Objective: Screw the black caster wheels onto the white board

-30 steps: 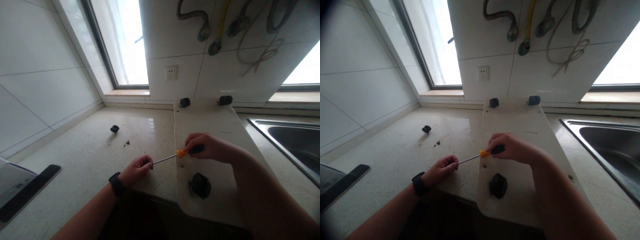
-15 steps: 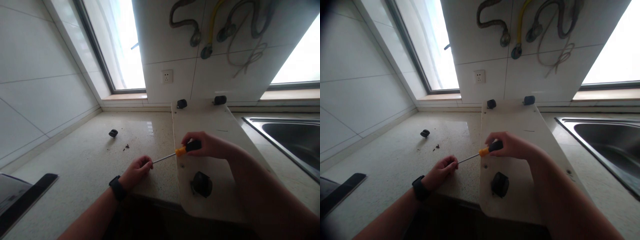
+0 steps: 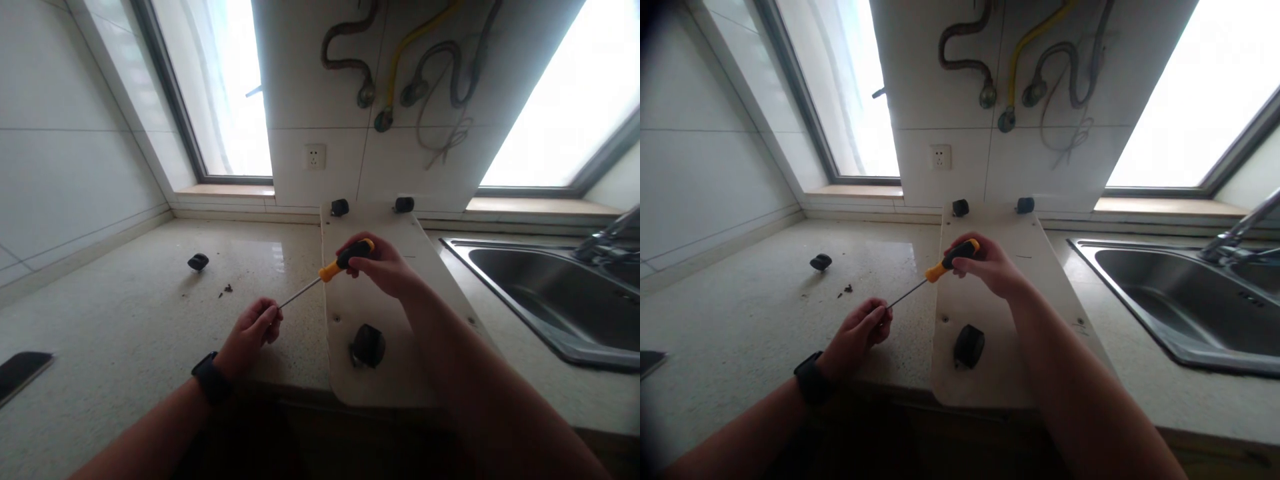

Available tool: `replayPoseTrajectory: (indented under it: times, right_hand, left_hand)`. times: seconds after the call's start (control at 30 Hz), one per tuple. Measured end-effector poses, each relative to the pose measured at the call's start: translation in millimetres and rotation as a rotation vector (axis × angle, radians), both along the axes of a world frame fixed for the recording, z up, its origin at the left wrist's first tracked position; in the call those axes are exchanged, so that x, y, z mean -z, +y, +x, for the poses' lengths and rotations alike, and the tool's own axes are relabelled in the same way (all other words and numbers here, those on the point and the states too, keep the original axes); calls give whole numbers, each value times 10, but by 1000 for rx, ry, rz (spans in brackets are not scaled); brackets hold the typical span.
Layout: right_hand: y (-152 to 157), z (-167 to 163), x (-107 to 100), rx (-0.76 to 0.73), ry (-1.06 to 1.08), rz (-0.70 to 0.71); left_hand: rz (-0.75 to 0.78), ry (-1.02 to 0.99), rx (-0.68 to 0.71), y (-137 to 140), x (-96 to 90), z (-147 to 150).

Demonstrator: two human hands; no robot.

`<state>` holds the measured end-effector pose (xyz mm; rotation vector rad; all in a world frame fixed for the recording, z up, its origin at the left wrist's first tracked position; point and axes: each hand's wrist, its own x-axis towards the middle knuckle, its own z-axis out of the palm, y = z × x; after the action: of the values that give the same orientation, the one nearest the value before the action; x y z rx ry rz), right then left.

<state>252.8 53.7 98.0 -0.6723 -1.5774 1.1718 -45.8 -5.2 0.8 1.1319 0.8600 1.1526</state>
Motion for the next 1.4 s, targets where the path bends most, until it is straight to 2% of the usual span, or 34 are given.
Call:
replayPoseTrajectory:
  times: [0.13, 0.47, 0.57, 0.63, 0.7, 0.83, 0.93, 1.03, 1.17, 1.33, 1.4]
  right_hand:
    - [-2, -34, 22, 13, 104, -3]
    - [-1, -76, 47, -9, 161, -30]
    - [-1, -65, 41, 0, 173, -25]
    - [3, -49, 36, 20, 198, -12]
    - [14, -27, 29, 55, 239, 10]
    - [23, 5, -7, 159, 338, 60]
    - [-33, 9, -64, 225, 381, 91]
    - [-194, 32, -155, 282, 404, 142]
    - [-610, 142, -328, 409, 409, 349]
    - [-1349, 184, -525, 559, 202, 615]
    - [-1623, 100, -550, 669, 86, 658]
  left_hand:
    - [-9, -142, 14, -82, -11, 78]
    - [20, -121, 24, -58, 28, 86]
    - [95, -117, 69, -89, 39, 89]
    - [214, 22, 63, -147, 35, 99]
    - [378, 292, 57, -240, 16, 130]
    - [721, 805, 241, -462, -38, 273]
    - [792, 1003, 318, -553, -67, 376]
    - [775, 1040, 320, -563, -92, 413]
    - [782, 1026, 316, -555, -115, 410]
    - [797, 1017, 290, -578, -58, 416]
    - [797, 1014, 282, -581, -20, 421]
